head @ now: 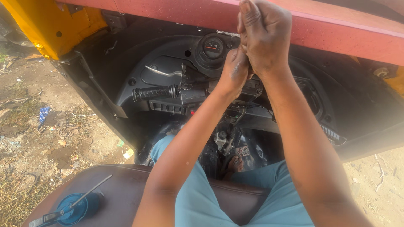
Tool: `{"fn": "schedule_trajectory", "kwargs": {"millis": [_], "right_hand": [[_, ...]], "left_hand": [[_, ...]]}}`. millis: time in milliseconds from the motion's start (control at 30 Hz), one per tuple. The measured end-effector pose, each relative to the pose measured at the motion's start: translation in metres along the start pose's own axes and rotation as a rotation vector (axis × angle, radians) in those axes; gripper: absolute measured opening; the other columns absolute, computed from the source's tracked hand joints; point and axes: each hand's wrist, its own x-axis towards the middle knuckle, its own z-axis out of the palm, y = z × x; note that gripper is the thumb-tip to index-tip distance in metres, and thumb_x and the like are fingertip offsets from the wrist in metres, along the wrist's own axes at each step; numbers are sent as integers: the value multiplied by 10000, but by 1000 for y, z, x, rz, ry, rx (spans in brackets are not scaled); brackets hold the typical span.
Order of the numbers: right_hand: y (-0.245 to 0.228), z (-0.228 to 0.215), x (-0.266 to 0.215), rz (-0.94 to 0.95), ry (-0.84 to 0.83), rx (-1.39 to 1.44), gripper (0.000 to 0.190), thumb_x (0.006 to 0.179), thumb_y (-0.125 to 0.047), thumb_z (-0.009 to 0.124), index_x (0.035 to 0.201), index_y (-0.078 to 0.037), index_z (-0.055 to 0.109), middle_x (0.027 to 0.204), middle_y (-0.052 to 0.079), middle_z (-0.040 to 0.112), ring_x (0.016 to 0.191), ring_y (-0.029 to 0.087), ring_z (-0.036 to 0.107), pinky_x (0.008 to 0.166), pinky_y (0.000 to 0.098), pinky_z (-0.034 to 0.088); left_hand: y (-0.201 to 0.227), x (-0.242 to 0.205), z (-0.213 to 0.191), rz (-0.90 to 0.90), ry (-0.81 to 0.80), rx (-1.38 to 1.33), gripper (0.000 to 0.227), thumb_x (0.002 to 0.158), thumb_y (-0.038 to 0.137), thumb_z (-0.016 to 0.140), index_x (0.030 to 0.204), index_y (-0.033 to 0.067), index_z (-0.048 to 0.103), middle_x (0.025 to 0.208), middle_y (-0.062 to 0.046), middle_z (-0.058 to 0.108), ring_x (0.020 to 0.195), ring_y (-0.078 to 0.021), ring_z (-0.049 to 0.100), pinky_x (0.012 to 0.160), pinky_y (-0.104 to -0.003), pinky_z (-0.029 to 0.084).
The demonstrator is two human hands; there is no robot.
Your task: The person uses a screwdriver to loosen and tighten screws on a vehicle dashboard panel, wipes the internal area with a cloth, and manually manipulates the internal components.
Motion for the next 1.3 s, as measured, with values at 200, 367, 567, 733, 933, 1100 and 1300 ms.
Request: {"fn": "schedule_trajectory", "kwargs": {"millis": [200,367,567,733,933,1100,1300], "right_hand": [[-1,-14,-7,20,144,101,520,1182,-349,591,809,4,507,582,9,408,447,68,345,412,236,234],[-2,-17,-17,-6,237,109,517,1187,-353,571,814,-4,492,578,10,405,445,71,344,413,246,240],[13,-1,-11,-116,385,-68,471,1198,-305,541,829,-15,499,606,27,471,482,91,434,440,258,311],[16,13,-2,-164,623,-196,457,1174,-246,481,770,-32,477,644,9,479,528,83,434,490,266,328],[1,28,-2,-138,540,-247,455,1151,-272,491,749,-58,492,656,-8,477,586,62,426,542,253,347],[-8,-11,13,121,-174,168,394,1099,-361,586,891,-34,660,762,7,584,689,79,531,658,243,436],[-15,-33,41,358,-491,255,572,1059,-521,605,813,-11,687,544,-21,420,447,63,339,432,246,270]], "left_hand": [[8,7,6,-157,-120,97,612,1062,561,409,747,62,573,600,4,496,485,-71,399,417,-254,269],[11,8,14,-176,-201,125,579,1055,544,414,752,75,565,581,6,476,455,-75,348,401,-268,240],[14,14,-8,-267,-407,36,439,1087,427,433,813,106,556,605,34,421,475,-69,311,431,-255,230],[14,24,-12,-343,-348,94,241,1046,273,492,989,92,640,738,23,541,583,-87,439,481,-286,324],[-4,-12,7,230,-57,55,325,1114,309,486,1004,39,628,866,26,589,775,-65,506,648,-285,421],[18,-4,14,8,50,35,526,1088,482,308,821,101,555,631,36,478,519,-63,416,440,-229,297],[25,-2,12,-22,-88,111,533,1105,414,376,729,66,521,580,10,437,468,-88,384,419,-260,280]]}}
